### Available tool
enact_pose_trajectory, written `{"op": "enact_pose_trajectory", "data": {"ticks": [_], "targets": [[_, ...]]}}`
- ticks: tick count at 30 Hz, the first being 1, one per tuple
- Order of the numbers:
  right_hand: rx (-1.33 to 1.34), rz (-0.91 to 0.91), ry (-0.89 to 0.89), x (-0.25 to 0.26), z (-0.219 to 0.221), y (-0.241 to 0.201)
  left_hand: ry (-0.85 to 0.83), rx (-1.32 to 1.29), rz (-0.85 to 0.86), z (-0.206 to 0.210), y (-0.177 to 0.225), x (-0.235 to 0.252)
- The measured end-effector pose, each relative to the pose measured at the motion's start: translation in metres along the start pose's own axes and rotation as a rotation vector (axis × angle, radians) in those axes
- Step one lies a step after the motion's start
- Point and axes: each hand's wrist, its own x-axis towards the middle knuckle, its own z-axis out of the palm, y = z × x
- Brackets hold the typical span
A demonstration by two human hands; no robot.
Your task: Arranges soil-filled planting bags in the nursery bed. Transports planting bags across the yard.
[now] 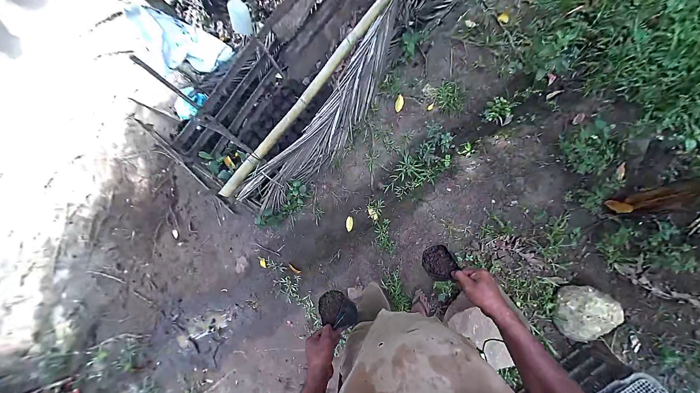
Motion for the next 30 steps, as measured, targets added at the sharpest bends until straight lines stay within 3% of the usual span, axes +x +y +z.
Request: {"op": "enact_pose_trajectory", "data": {"ticks": [6, 11, 16, 21, 25, 30], "targets": [[0.045, 0.023, 0.013, 0.119, -0.034, -0.046, -0.005, -0.018, -0.005, 0.078, 0.078, 0.064], [0.011, 0.008, 0.028, 0.237, -0.059, -0.101, -0.04, 0.074, 0.008, 0.148, 0.166, 0.166], [-0.114, -0.045, 0.151, 0.36, -0.086, -0.178, -0.09, 0.365, 0.078, 0.201, 0.293, 0.279], [-0.101, -0.092, 0.238, 0.488, -0.12, -0.25, -0.062, 0.307, 0.169, 0.243, 0.427, 0.357], [-0.095, -0.152, 0.127, 0.61, -0.15, -0.292, -0.021, 0.247, 0.182, 0.277, 0.512, 0.414], [-0.099, -0.175, -0.125, 0.782, -0.163, -0.347, 0.093, 0.115, 0.098, 0.33, 0.581, 0.477]]}}
